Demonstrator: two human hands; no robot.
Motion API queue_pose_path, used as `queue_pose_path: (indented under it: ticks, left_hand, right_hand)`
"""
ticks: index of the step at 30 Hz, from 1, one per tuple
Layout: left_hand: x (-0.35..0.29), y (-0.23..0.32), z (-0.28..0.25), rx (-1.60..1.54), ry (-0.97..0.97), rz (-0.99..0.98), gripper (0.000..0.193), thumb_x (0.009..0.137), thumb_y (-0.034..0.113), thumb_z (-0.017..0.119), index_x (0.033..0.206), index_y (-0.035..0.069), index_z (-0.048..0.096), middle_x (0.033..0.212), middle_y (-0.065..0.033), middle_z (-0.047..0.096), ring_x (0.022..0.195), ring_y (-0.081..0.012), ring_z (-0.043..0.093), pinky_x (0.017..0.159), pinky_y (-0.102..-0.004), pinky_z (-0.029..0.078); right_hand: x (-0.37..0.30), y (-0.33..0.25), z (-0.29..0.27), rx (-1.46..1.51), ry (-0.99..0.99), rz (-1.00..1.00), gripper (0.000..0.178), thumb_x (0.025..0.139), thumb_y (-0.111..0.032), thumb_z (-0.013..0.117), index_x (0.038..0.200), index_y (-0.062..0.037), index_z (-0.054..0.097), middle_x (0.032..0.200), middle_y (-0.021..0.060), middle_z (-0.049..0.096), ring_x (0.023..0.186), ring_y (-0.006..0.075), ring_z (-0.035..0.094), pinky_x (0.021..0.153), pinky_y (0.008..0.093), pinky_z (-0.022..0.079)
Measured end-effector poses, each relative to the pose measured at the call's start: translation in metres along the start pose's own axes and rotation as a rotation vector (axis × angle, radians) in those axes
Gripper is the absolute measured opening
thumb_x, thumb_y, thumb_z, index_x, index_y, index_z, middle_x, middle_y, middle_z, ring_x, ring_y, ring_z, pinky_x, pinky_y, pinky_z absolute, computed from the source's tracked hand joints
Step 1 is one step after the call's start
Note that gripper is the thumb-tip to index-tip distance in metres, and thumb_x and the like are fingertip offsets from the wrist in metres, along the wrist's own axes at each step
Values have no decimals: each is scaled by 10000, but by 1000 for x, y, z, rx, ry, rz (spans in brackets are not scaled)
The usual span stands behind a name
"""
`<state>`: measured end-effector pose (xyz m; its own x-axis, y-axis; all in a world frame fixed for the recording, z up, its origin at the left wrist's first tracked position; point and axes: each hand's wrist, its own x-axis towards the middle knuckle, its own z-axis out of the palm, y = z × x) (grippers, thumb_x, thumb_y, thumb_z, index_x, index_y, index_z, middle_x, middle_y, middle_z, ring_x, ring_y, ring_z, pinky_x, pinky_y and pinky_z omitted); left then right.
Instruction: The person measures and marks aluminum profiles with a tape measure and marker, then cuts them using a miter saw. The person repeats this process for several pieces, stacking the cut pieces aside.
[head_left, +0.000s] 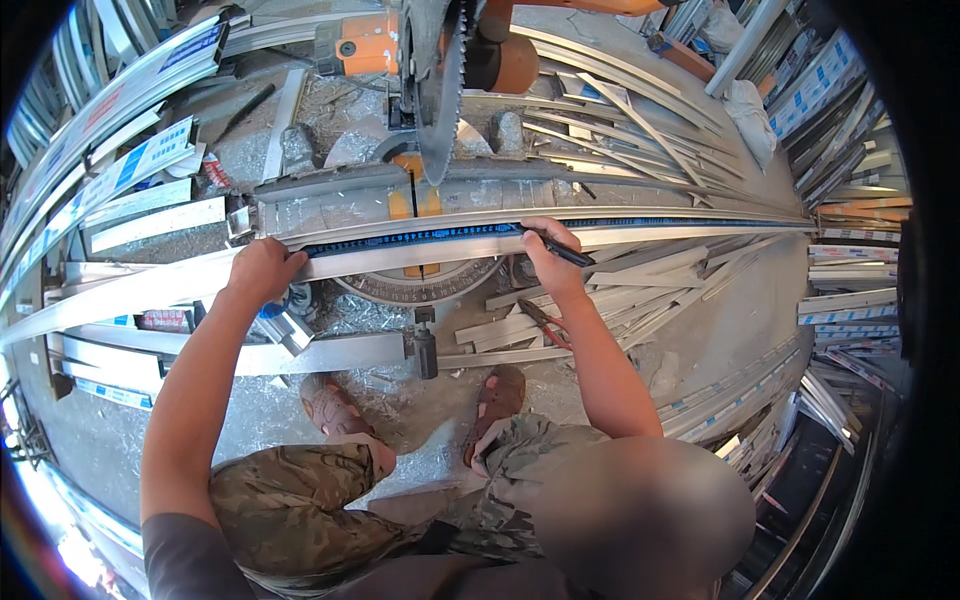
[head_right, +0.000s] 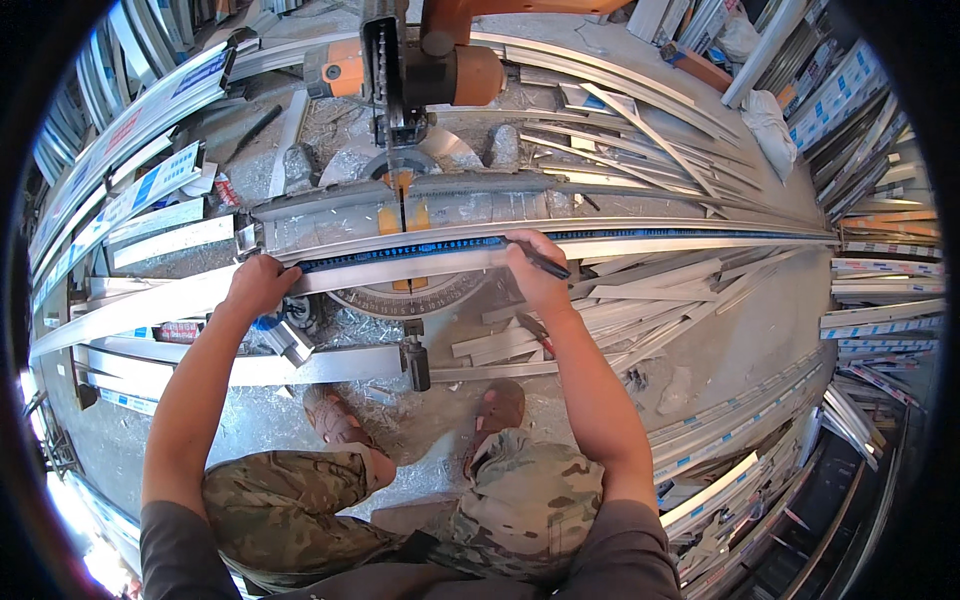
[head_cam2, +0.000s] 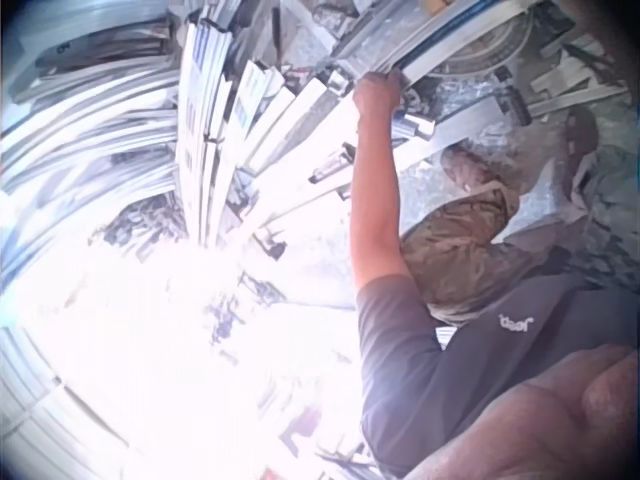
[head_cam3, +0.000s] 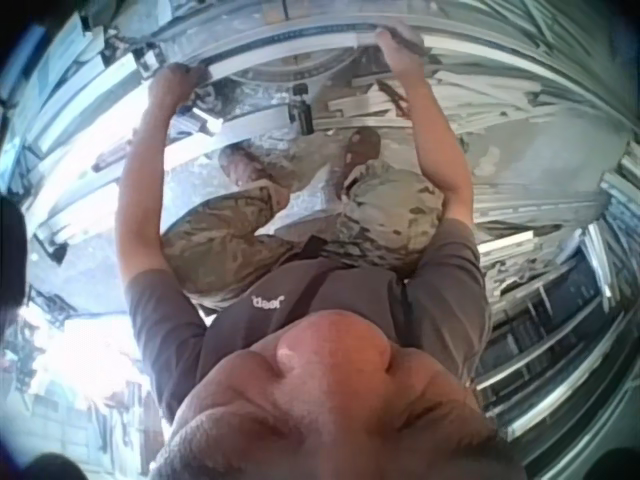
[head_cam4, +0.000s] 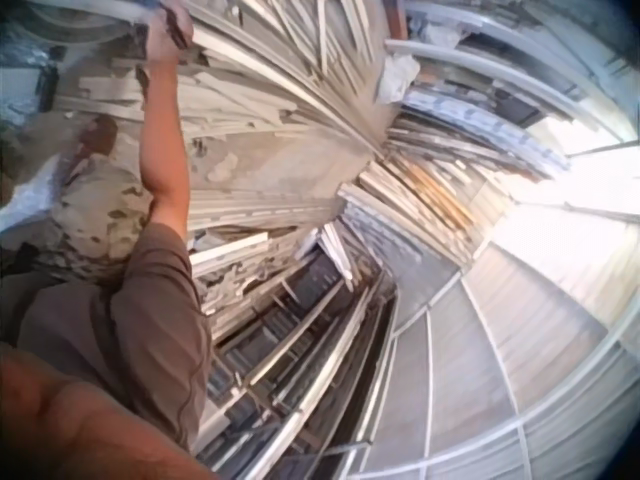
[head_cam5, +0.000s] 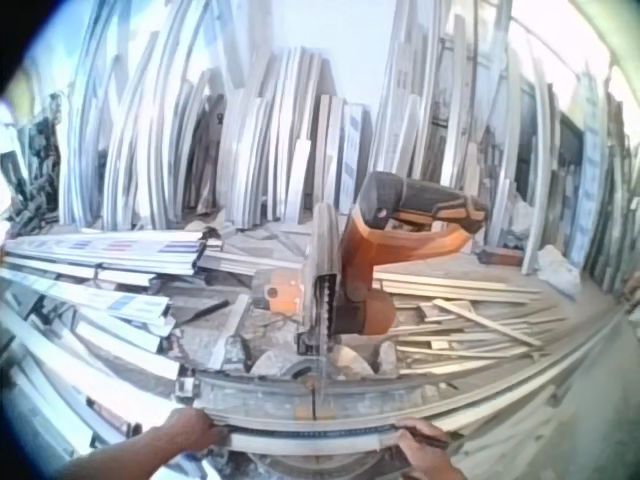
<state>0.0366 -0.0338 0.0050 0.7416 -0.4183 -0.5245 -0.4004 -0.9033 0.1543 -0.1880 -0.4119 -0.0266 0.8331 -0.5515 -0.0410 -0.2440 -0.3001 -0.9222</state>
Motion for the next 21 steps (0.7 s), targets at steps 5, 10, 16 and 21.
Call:
queue_pose_path:
  ticks: [5, 10, 16, 21]
  left_hand:
    - [1, -3, 7, -42, 54, 9, 481, 941, 456, 620, 804, 18, 762, 814, -235, 712, 808, -406, 699, 776, -487, 545]
    - [1, 0, 2, -16, 2, -25, 483, 950, 466, 609, 876, 21, 782, 874, -241, 727, 859, -395, 710, 816, -478, 557]
    - [2, 0, 2, -21, -5, -33, 498, 950, 479, 605, 881, 18, 779, 859, -251, 722, 842, -404, 709, 803, -482, 557]
    - [4, -2, 6, -12, 30, -14, 508, 948, 479, 603, 805, 20, 769, 783, -242, 706, 772, -406, 698, 764, -474, 547]
  right_hand:
    - [-1, 8, -2, 3, -85, 37, 159, 908, -79, 648, 1037, -14, 716, 902, 49, 716, 823, 105, 650, 769, 268, 516]
    - [3, 6, 7, -21, -158, 16, 146, 911, -82, 635, 1013, -10, 711, 861, 56, 706, 800, 113, 645, 752, 279, 518]
    - [5, 23, 12, 10, -150, 20, 149, 878, -77, 644, 990, -13, 718, 875, 85, 714, 804, 142, 661, 746, 302, 532]
    - [5, 11, 9, -66, -136, -28, 154, 841, -107, 675, 968, -43, 732, 886, 100, 710, 822, 206, 677, 760, 321, 534]
